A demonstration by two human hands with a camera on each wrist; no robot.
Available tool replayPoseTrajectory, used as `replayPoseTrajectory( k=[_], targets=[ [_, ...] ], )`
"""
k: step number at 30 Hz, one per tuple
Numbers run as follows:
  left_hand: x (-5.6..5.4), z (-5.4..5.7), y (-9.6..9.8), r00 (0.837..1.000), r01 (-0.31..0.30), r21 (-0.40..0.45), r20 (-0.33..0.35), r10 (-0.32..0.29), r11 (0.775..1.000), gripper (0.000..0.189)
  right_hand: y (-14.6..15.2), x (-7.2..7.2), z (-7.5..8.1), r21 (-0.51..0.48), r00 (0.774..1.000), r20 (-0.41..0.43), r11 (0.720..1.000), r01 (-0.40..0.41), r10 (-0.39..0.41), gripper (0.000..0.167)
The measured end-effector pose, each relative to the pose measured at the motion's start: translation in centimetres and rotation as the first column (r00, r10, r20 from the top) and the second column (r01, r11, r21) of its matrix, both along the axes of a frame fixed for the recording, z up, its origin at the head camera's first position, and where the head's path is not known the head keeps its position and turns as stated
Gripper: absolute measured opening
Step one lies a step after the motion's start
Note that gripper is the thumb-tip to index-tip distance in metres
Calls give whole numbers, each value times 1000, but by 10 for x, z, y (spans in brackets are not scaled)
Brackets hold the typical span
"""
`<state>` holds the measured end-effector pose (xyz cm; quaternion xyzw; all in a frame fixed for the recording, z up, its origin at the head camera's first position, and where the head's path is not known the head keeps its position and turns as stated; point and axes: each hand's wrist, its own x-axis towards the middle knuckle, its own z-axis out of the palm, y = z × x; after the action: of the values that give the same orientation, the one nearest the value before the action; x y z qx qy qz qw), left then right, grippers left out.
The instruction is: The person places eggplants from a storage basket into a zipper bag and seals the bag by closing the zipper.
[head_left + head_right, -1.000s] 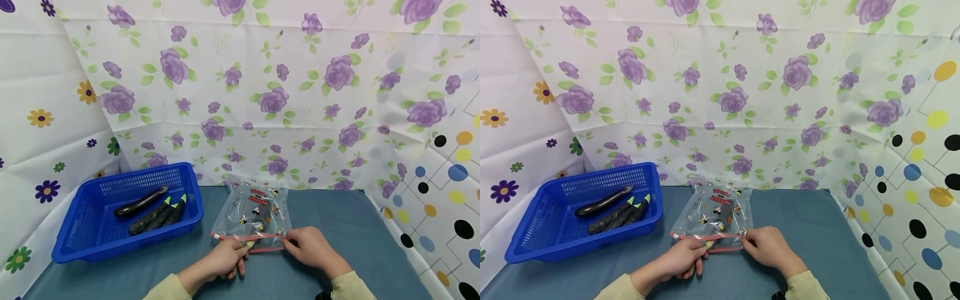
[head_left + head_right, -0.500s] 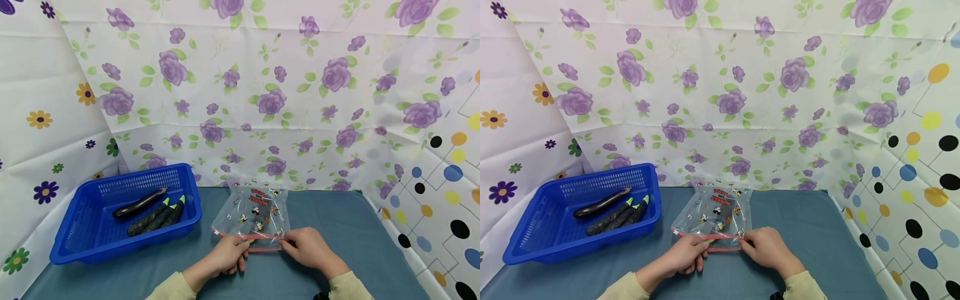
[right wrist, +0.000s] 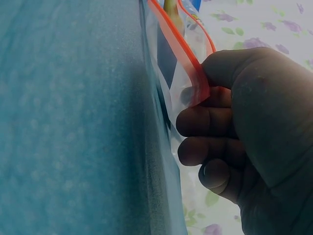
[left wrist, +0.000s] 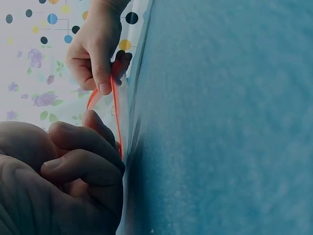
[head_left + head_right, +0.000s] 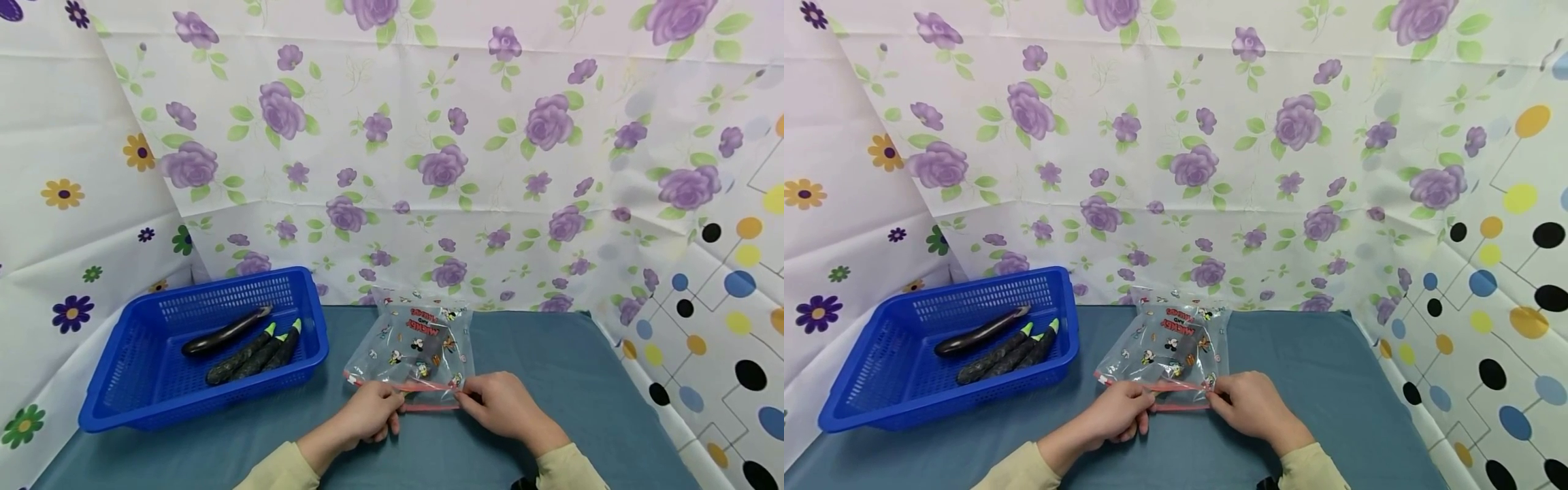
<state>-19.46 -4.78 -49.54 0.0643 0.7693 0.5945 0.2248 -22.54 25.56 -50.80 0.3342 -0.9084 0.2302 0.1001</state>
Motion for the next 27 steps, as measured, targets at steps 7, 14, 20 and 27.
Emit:
replayPoseTrajectory(
  k=[7,14,20,27],
  targets=[
    [-3,-4,-1,1000,-1,22,-16,1,1000,26,0,-1,-1,-7,1000,10,1000,-3,3,34],
    [-5,-6,-2,1000,7,22,3,-7,1000,30,1,-1,-1,0,1000,8,1000,3,-3,34],
    [-7,-4,-5,998,46,-14,37,-46,999,35,1,-1,-1,9,1000,7,1000,9,-9,33],
    [-6,-1,-9,993,113,-72,47,-110,991,37,2,-2,-2,18,1000,3,1000,14,-14,33]
  ],
)
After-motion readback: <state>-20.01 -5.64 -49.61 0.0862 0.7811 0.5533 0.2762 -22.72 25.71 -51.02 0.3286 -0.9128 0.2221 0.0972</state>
